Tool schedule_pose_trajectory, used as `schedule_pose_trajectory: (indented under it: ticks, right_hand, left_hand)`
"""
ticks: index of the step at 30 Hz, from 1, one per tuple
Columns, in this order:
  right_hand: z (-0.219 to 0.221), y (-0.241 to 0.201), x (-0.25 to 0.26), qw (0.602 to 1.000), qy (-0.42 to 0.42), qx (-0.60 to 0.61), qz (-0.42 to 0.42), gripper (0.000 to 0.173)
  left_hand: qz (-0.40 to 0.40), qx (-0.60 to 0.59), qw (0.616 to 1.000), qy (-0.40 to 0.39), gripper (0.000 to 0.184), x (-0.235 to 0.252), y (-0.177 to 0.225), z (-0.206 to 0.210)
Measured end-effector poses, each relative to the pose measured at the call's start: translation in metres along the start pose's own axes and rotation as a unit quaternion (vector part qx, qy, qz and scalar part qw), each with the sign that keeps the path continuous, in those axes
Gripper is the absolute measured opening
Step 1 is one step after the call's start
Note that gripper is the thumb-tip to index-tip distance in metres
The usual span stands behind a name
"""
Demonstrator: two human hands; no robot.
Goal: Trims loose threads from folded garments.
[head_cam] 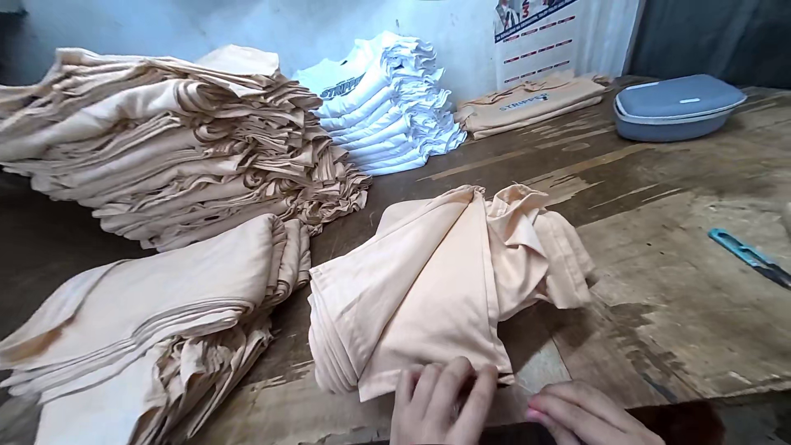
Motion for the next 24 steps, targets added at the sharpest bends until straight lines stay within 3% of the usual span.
schedule_pose_trajectory:
  ticks: [4, 8, 9, 11, 13, 17, 19, 20, 22, 24]
  right_hand:
    - [0.009, -0.001, -0.002, 1.000, -0.020, -0.007, 0.023, 0.012]
    - [0.023, -0.010, 0.008, 0.997, 0.037, -0.022, 0.062, 0.051]
    - [0.029, -0.013, 0.013, 0.996, 0.068, -0.013, 0.048, 0.052]
    - [0.041, -0.015, 0.025, 0.991, 0.129, 0.043, -0.002, 0.033]
    - [0.047, -0.012, 0.039, 0.978, 0.138, 0.157, -0.015, 0.013]
    - [0.045, -0.009, 0.061, 0.949, 0.068, 0.295, 0.090, 0.018]
    - [0.043, -0.018, 0.062, 0.970, -0.008, 0.241, 0.043, 0.040]
    - [0.041, -0.022, 0.061, 0.984, -0.023, 0.175, 0.008, 0.041]
    - [0.032, -0.029, 0.055, 0.997, -0.014, 0.037, -0.068, 0.023]
    - [0.021, -0.027, 0.049, 0.996, -0.006, -0.028, -0.090, 0.013]
  left_hand:
    - [0.008, -0.033, 0.999, 0.025, 0.018, -0.008, -0.018, -0.002]
    - [-0.016, -0.126, 0.992, 0.003, 0.016, -0.002, -0.025, -0.008]
    - [-0.019, -0.140, 0.990, -0.001, 0.015, 0.001, -0.025, -0.009]
    - [-0.024, -0.166, 0.986, -0.007, 0.014, 0.009, -0.026, -0.011]
    - [-0.047, -0.190, 0.981, 0.001, 0.015, 0.015, -0.028, -0.013]
    - [-0.175, -0.264, 0.948, -0.011, 0.017, 0.025, -0.040, -0.014]
    - [-0.224, -0.302, 0.926, -0.025, 0.023, 0.027, -0.042, -0.011]
    - [-0.231, -0.311, 0.922, -0.025, 0.024, 0.028, -0.042, -0.010]
    - [-0.224, -0.318, 0.921, -0.035, 0.022, 0.027, -0.042, -0.008]
    - [-0.205, -0.318, 0.925, -0.042, 0.019, 0.025, -0.042, -0.005]
Point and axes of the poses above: each hand's wrist, its own x-axis towards the middle knuckle, its own z-axis out of the palm, y = z × x, the point moved 5 cm from there along x, towards the middle knuckle, and after that the axes turned 3 degrees about -x, right-handed, at the moved point
